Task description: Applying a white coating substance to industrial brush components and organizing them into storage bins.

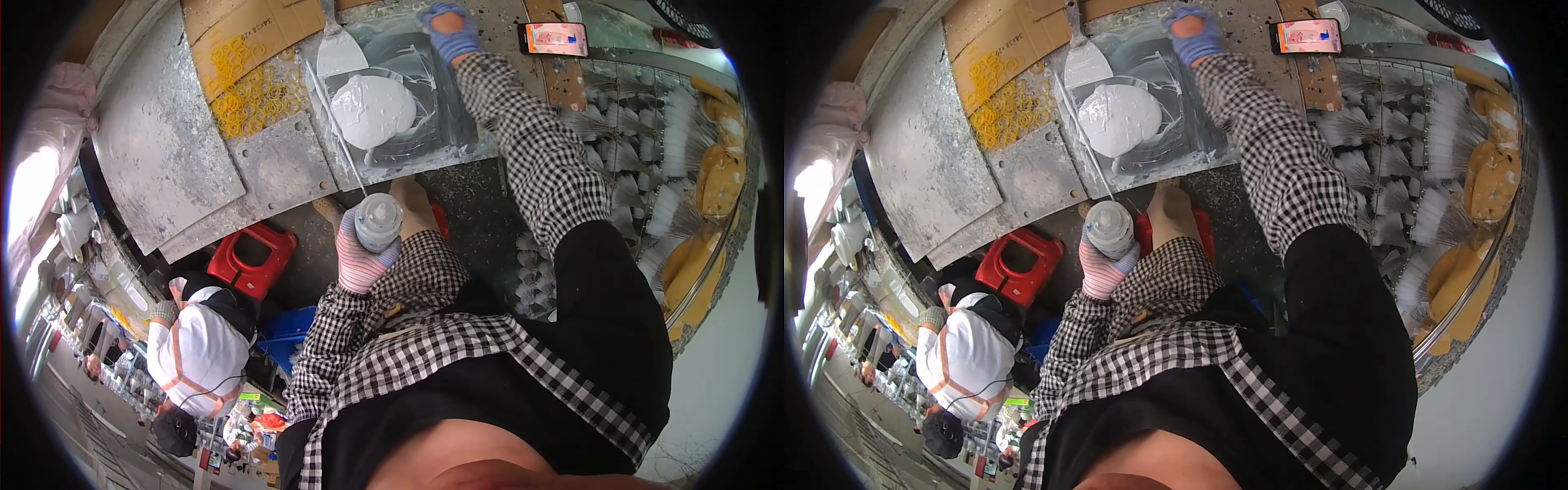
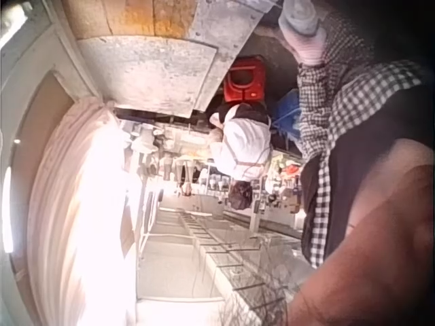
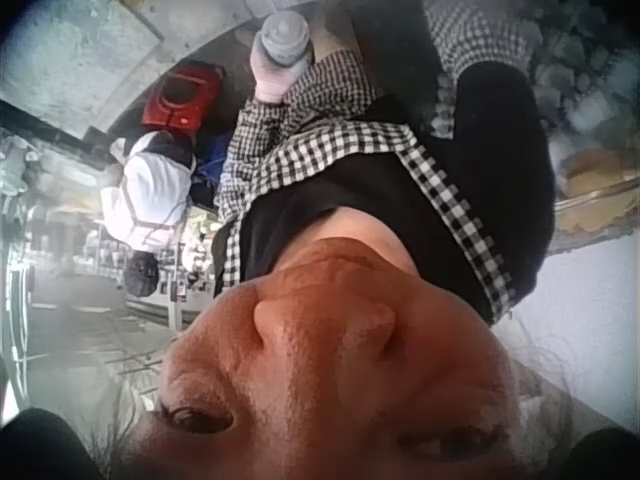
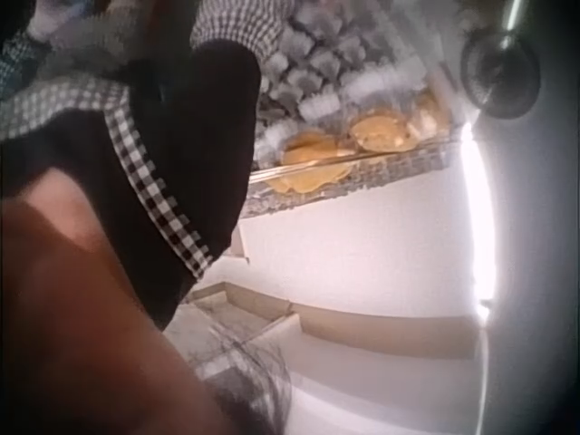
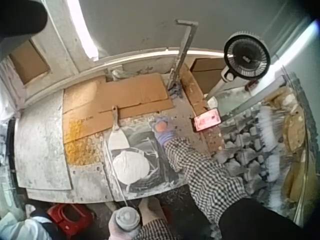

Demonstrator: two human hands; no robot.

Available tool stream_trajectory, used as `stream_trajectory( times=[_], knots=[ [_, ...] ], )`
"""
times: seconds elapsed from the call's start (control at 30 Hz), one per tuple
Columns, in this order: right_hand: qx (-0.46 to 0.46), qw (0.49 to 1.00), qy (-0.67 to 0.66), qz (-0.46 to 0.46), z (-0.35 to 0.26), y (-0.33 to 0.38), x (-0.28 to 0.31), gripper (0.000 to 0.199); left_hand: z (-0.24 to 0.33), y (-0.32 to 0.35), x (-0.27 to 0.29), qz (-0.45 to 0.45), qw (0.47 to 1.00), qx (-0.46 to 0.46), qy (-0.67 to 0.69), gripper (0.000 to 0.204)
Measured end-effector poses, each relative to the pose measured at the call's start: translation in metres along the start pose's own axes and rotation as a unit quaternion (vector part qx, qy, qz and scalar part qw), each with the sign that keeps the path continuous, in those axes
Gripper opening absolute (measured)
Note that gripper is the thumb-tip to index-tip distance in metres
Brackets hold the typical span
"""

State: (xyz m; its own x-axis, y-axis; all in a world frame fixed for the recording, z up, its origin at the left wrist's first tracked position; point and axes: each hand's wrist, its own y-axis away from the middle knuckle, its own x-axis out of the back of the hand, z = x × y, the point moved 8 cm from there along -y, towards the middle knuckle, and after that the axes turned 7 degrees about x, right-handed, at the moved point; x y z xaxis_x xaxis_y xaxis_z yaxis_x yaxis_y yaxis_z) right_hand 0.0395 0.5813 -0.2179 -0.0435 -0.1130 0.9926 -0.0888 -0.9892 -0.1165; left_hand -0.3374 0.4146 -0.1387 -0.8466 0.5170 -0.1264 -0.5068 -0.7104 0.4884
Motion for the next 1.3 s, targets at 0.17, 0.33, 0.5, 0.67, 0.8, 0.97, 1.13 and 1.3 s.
stream_trajectory(
  times=[0.17,0.33,0.5,0.67,0.8,0.97,1.13,1.3],
  knots=[
    [0.187,0.968,-0.157,0.059,-0.061,0.055,0.005,0.028,0.001,0.006,0.008,0.015,1.0,-0.004,0.01,0.061],
    [0.044,0.993,0.003,-0.111,-0.001,0.011,-0.052,0.029,-0.002,0.01,0.021,0.043,0.999,-0.003,0.005,0.06],
    [0.056,0.997,-0.046,-0.017,-0.031,-0.017,-0.077,0.028,-0.011,0.001,0.01,0.02,1.0,-0.002,0.005,0.059],
    [-0.132,0.896,-0.382,-0.184,0.051,0.016,-0.08,0.026,-0.031,0.005,0.013,-0.011,0.997,0.037,0.066,0.06],
    [0.18,0.978,-0.105,0.032,-0.072,-0.037,-0.037,0.024,-0.034,0.008,0.019,0.007,0.999,0.013,0.038,0.061],
    [0.208,0.972,-0.093,0.058,-0.118,-0.011,-0.009,0.019,-0.056,0.022,0.033,0.03,0.995,0.076,0.065,0.06],
    [0.043,0.954,-0.286,-0.083,-0.023,0.003,-0.052,0.021,-0.061,0.014,0.028,0.04,0.987,0.096,0.12,0.059],
    [0.153,0.986,-0.06,0.016,-0.1,-0.043,-0.026,0.023,-0.056,0.014,0.026,0.014,0.992,0.065,0.104,0.059]
  ],
)
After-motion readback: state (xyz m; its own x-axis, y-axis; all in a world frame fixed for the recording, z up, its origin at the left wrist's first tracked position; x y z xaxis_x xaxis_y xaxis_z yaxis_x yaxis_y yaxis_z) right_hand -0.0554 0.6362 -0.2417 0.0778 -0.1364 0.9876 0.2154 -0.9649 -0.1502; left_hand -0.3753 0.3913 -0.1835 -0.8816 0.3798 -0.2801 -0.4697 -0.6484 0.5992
